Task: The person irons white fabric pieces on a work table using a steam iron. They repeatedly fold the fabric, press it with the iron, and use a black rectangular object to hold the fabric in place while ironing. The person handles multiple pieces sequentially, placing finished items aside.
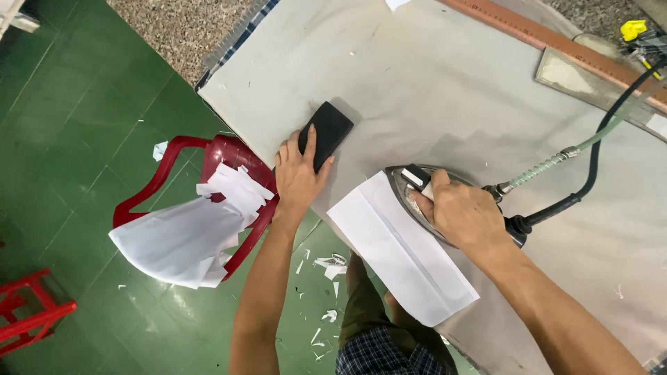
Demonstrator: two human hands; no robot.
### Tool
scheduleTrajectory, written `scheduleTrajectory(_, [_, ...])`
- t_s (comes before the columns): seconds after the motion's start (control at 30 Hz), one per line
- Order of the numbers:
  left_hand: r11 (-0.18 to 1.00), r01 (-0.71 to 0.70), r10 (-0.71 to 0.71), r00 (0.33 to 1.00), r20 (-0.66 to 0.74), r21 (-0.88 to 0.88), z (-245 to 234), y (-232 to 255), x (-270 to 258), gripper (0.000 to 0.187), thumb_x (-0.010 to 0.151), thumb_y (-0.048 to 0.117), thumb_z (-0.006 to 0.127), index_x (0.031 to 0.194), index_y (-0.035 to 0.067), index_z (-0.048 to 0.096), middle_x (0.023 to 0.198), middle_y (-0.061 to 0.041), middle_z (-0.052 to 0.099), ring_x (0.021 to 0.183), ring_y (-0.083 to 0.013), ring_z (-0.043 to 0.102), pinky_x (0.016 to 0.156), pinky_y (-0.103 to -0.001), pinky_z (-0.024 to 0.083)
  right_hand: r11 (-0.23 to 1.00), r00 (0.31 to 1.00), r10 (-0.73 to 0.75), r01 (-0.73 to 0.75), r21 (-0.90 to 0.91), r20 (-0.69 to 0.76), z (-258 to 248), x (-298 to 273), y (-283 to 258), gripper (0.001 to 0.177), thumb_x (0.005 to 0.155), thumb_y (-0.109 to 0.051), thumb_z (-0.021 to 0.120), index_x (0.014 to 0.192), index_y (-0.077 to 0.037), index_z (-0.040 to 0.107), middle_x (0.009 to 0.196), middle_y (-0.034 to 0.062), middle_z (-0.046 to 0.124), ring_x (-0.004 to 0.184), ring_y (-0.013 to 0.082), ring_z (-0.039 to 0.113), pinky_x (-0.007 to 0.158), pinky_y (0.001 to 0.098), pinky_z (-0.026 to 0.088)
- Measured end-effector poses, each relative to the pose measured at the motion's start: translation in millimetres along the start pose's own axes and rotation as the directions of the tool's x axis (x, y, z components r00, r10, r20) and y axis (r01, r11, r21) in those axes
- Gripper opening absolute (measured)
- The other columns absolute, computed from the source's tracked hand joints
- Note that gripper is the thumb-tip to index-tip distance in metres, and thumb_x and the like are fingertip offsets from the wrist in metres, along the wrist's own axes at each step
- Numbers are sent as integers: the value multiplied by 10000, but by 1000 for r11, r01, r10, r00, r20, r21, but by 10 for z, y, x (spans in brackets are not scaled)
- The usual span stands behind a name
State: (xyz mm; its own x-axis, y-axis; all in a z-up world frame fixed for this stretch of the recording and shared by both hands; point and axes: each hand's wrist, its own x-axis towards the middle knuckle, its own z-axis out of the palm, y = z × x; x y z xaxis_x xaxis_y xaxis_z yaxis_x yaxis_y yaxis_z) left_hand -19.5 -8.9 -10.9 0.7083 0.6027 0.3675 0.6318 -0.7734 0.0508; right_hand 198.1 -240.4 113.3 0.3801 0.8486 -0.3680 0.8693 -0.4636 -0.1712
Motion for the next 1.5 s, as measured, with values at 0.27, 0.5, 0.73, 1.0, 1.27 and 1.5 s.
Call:
scheduleTrajectory(0.27, [997, -7, 6, 1000, -10, -75, -48, 5, 40, 689, 933, 526, 690, 1488, 141, 555, 1272, -158, 545, 1073, -315, 543, 854, -425, 442, 982, 990, -126, 116, -152, -58, -50, 82, 34, 443, 979, -526, 500, 1018, -92, 582, 688, 124, 711, 621, 308, 756, 582, 411, 607])
scheduleTrajectory(0.5, [991, -18, 25, 998, 58, -133, 2, 55, 221, 681, 924, 512, 711, 1480, 146, 572, 1297, -148, 541, 1126, -310, 528, 904, -426, 422, 970, 987, -160, 152, -191, -26, -63, 180, -21, 439, 993, -526, 492, 1033, -97, 579, 696, 119, 706, 609, 315, 754, 562, 426, 604])
scheduleTrajectory(0.73, [983, -70, 77, 997, 32, -168, 76, 62, 475, 700, 909, 488, 754, 1493, 154, 560, 1286, -131, 543, 1120, -285, 525, 891, -403, 431, 979, 986, -165, 163, -125, -5, -140, 220, -117, 459, 1007, -528, 447, 1039, -84, 561, 748, 153, 716, 647, 344, 761, 588, 442, 605])
scheduleTrajectory(1.0, [981, -70, 81, 995, 59, -180, 192, 13, 654, 696, 953, 510, 737, 1522, 165, 532, 1340, -131, 497, 1182, -298, 486, 931, -409, 406, 986, 986, -162, 160, -51, -37, -80, 233, -86, 472, 1005, -520, 447, 1060, -63, 554, 768, 191, 715, 669, 381, 759, 610, 472, 602])
scheduleTrajectory(1.27, [942, -38, 146, 941, 304, -335, 88, 180, 678, 758, 904, 413, 807, 1537, 123, 509, 1246, -206, 540, 1190, -385, 492, 997, -460, 394, 986, 987, -163, 163, 21, -3, -74, 37, 9, 442, 1012, -502, 452, 1088, -83, 571, 745, 162, 716, 700, 341, 766, 635, 428, 608])
scheduleTrajectory(1.5, [836, -261, 499, 727, 471, -482, -219, 959, 357, 758, 909, 340, 751, 1583, 198, 435, 1399, -212, 479, 1309, -370, 433, 1112, -486, 313, 996, 992, -79, 74, 49, 98, 7, -490, 309, 470, 994, -532, 450, 1135, -92, 534, 801, 193, 732, 772, 387, 766, 698, 480, 596])
